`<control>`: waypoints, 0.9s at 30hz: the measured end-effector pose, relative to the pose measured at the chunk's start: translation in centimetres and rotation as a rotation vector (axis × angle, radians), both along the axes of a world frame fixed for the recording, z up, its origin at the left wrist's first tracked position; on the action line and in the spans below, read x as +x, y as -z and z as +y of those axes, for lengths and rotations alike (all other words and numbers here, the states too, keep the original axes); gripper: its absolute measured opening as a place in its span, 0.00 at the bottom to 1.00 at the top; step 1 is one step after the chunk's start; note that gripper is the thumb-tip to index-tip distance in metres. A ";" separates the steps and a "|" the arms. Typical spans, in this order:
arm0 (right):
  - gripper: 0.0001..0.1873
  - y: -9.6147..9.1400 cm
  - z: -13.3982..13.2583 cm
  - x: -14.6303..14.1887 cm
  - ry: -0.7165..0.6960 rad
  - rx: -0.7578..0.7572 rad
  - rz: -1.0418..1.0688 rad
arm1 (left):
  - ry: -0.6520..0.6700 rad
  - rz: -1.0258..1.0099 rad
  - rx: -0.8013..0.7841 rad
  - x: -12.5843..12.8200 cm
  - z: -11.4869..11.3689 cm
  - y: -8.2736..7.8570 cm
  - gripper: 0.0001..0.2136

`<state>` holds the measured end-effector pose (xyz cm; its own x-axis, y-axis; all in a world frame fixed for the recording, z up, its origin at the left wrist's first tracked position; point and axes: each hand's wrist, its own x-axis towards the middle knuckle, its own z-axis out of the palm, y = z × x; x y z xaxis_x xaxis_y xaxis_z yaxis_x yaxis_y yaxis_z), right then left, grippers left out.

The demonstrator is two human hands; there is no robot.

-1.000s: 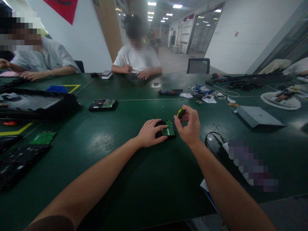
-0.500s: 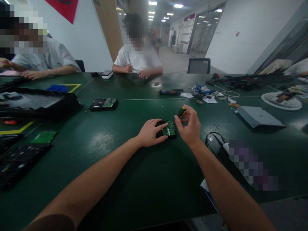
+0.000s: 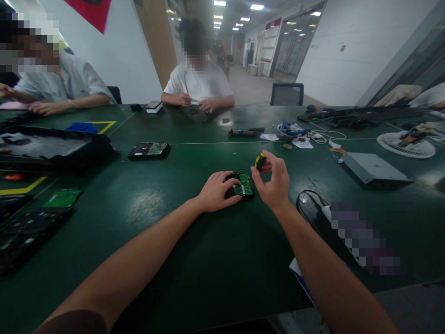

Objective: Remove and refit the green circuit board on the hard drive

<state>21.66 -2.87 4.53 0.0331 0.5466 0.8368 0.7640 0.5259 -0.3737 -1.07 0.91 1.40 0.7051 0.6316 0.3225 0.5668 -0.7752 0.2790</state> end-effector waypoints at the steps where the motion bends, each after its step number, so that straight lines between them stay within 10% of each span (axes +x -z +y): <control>1: 0.30 0.0 0.0 0.0 -0.006 -0.001 -0.001 | 0.000 0.000 0.001 0.0 0.0 0.0 0.25; 27: 0.32 0.4 0.3 0.2 0.000 -0.052 0.052 | -0.002 -0.032 -0.003 0.0 0.1 0.2 0.25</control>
<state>21.87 -2.56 4.13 0.0758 0.5896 0.8041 0.7429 0.5045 -0.4400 -1.10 1.03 1.21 0.6932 0.6339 0.3430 0.5592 -0.7733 0.2988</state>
